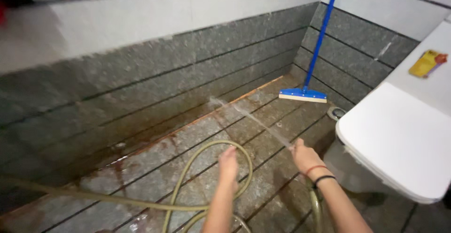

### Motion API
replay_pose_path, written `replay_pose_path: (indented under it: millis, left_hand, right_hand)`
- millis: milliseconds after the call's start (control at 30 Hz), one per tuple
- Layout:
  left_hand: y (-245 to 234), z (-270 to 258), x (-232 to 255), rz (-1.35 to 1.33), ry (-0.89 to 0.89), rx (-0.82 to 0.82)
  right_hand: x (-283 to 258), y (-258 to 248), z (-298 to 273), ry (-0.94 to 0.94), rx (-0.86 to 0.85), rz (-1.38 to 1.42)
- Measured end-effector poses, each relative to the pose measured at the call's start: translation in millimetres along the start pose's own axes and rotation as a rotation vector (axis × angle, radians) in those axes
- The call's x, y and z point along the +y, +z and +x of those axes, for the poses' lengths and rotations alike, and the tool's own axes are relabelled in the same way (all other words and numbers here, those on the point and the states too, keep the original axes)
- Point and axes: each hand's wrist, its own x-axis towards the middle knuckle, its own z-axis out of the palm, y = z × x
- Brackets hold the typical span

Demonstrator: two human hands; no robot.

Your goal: The person cleans a bathroom floor by rinsing it with water from a hose, using a squeegee to direct the water into a drain, and wiping parts of the floor and nearby items with a cloth.

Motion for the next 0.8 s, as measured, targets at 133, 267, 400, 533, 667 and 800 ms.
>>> replay_pose_path:
  millis: [133, 267, 400, 533, 667, 800]
  left_hand:
    - [61, -49, 29, 0.135, -0.002, -0.067]
    - [144, -94, 133, 0.025, -0.124, -0.08]
    - [240, -146, 240, 0.014, -0.083, -0.139]
    - [327, -179, 311, 0.071, -0.066, -0.197]
    - [408, -158, 340, 0.003, -0.091, -0.272]
    - [484, -105, 383, -0.568, -0.107, -0.318]
  right_hand:
    - [-68, -128, -88, 0.144, -0.063, 0.186]
    - [-98, -243, -133, 0.293, -0.133, 0.201]
    - [-64, -322, -157, 0.052, 0.033, 0.063]
    - [-63, -421, -179, 0.267, -0.118, 0.116]
    - [-88, -511, -186, 0.193, -0.097, 0.087]
    - [-101, -571, -173, 0.065, -0.07, 0.08]
